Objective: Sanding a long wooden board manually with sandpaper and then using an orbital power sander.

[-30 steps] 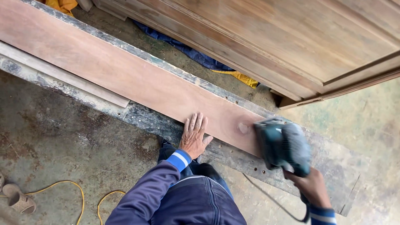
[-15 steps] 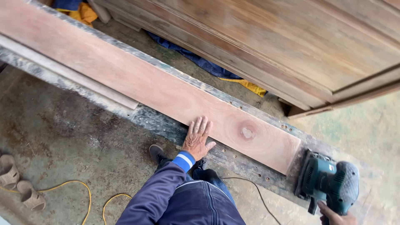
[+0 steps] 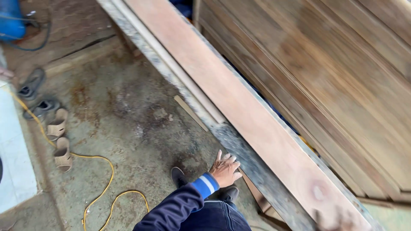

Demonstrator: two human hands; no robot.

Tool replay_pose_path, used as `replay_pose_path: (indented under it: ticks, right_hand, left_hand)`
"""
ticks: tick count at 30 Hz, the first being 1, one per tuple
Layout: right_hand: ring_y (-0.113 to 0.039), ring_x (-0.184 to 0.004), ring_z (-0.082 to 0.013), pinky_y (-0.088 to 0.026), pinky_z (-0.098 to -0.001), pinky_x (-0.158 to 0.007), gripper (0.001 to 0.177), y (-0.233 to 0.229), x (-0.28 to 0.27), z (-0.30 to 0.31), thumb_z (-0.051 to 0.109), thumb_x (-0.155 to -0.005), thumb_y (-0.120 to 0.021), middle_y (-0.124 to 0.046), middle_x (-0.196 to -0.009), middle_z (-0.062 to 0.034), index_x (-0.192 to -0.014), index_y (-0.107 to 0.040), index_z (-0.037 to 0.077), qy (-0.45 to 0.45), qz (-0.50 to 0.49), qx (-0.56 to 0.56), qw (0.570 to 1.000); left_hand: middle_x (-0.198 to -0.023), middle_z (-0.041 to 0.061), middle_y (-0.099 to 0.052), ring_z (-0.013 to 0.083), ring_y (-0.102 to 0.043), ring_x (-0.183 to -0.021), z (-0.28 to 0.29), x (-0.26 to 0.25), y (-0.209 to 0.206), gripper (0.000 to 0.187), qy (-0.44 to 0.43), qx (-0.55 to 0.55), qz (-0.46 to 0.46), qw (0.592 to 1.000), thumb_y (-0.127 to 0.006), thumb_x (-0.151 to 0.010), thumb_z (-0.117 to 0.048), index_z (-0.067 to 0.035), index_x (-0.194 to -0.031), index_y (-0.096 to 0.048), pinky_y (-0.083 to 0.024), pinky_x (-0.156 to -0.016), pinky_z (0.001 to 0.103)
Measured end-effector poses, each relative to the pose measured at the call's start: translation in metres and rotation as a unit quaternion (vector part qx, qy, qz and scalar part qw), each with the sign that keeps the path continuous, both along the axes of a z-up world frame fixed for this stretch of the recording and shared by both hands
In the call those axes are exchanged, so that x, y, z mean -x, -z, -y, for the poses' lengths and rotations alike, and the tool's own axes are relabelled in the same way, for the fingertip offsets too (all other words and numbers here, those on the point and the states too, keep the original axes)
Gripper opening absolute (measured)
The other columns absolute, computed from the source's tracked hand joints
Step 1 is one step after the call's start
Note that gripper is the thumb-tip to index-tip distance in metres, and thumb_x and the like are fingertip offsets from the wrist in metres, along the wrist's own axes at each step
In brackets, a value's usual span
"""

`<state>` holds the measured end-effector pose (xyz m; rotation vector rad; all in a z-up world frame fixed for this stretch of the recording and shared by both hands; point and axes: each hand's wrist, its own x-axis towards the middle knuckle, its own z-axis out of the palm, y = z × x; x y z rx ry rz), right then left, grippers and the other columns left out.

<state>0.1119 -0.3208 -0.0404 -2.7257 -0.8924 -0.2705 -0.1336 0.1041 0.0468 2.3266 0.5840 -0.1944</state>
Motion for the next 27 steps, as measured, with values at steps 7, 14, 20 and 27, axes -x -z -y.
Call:
replay_pose_path:
  ticks: [7, 14, 20, 27]
  right_hand:
    - [-0.05, -0.132, -0.0404, -0.044, -0.0489, -0.108, 0.079, -0.146, 0.223, -0.372, 0.034, -0.069, -0.085, -0.052, -0.147, -0.0233, -0.14, -0.056, 0.012, -0.263, -0.173, -0.058, 0.947]
    - [-0.059, -0.13, -0.0329, -0.047, -0.0441, -0.106, 0.054, -0.192, 0.337, -0.497, 0.027, -0.089, -0.07, -0.063, -0.139, -0.0172, -0.139, -0.06, 0.011, -0.4, -0.338, -0.095, 0.847]
    - [-0.066, -0.107, -0.0322, -0.055, -0.0445, -0.089, 0.049, -0.218, 0.37, -0.564, 0.04, -0.102, -0.048, -0.071, -0.116, -0.0211, -0.131, -0.063, 0.002, -0.124, -0.795, -0.197, 0.56]
    - [-0.068, -0.084, -0.0295, -0.059, -0.043, -0.073, 0.049, -0.172, 0.394, -0.618, 0.048, -0.111, -0.039, -0.068, -0.087, -0.0127, -0.106, -0.059, 0.004, -0.127, -0.926, -0.261, 0.242]
  left_hand:
    - [-0.141, 0.017, -0.058, 0.0394, -0.047, -0.136, -0.095, 0.143, -0.038, 0.048, -0.164, -0.006, 0.099, 0.981, -0.066, -0.094, -0.042, -0.008, -0.129, -0.066, -0.018, -0.118, 0.066]
    - [-0.134, 0.014, -0.07, 0.0285, -0.069, -0.119, -0.156, 0.267, -0.101, 0.041, -0.297, 0.078, 0.236, 0.922, -0.063, -0.101, -0.038, -0.007, -0.129, -0.07, -0.055, -0.107, 0.047]
    - [-0.143, 0.022, -0.056, 0.0173, -0.068, -0.099, -0.177, 0.297, -0.166, 0.081, -0.253, 0.5, 0.345, 0.753, -0.061, -0.097, -0.039, -0.014, -0.164, -0.024, -0.058, -0.08, 0.036]
    - [-0.153, 0.029, -0.052, 0.0181, -0.064, -0.1, -0.183, 0.268, 0.071, 0.08, -0.056, 0.513, 0.375, 0.77, -0.05, -0.119, -0.049, -0.003, -0.176, -0.02, -0.052, -0.085, 0.026]
